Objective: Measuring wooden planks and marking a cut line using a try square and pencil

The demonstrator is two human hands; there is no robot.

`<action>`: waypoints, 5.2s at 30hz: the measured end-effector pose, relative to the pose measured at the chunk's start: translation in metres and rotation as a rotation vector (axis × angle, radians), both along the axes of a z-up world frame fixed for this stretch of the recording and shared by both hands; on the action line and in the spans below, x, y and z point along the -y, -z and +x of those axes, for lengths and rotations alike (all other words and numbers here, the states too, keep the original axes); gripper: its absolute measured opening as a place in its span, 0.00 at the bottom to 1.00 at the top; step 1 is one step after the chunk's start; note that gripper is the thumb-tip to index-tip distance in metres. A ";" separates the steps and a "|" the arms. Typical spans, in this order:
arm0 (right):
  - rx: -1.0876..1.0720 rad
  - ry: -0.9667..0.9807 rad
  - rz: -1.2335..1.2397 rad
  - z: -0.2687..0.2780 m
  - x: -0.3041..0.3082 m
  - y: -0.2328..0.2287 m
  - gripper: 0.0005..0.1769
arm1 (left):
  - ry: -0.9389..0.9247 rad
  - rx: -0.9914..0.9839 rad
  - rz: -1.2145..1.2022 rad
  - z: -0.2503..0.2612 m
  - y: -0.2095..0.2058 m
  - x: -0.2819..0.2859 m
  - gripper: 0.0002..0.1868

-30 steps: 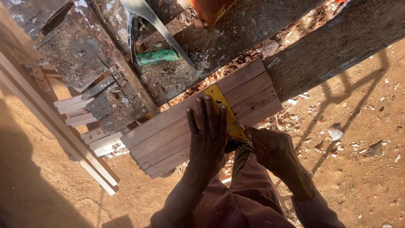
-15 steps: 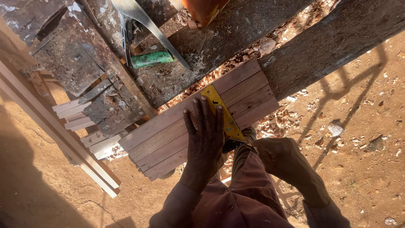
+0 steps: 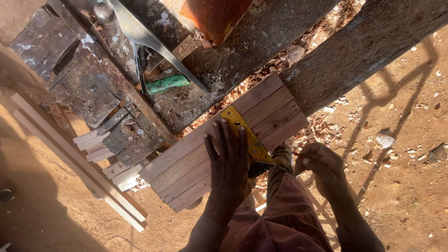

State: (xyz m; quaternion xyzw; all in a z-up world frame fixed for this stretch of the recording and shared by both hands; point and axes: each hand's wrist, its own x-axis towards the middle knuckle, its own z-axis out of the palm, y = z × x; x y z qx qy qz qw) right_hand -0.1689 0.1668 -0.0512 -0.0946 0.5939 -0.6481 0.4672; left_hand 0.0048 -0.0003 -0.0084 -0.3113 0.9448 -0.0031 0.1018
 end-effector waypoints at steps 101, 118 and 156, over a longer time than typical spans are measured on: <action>-0.981 -0.247 -0.162 -0.018 0.153 -0.010 0.15 | -0.063 -0.065 -0.005 -0.045 -0.038 0.004 0.41; -1.137 -0.400 -0.130 -0.035 0.168 -0.024 0.12 | -0.047 0.091 0.147 -0.041 -0.025 0.002 0.84; -1.095 -0.439 -0.089 -0.021 0.110 -0.052 0.10 | -0.020 -0.026 -0.007 -0.037 -0.021 0.001 0.61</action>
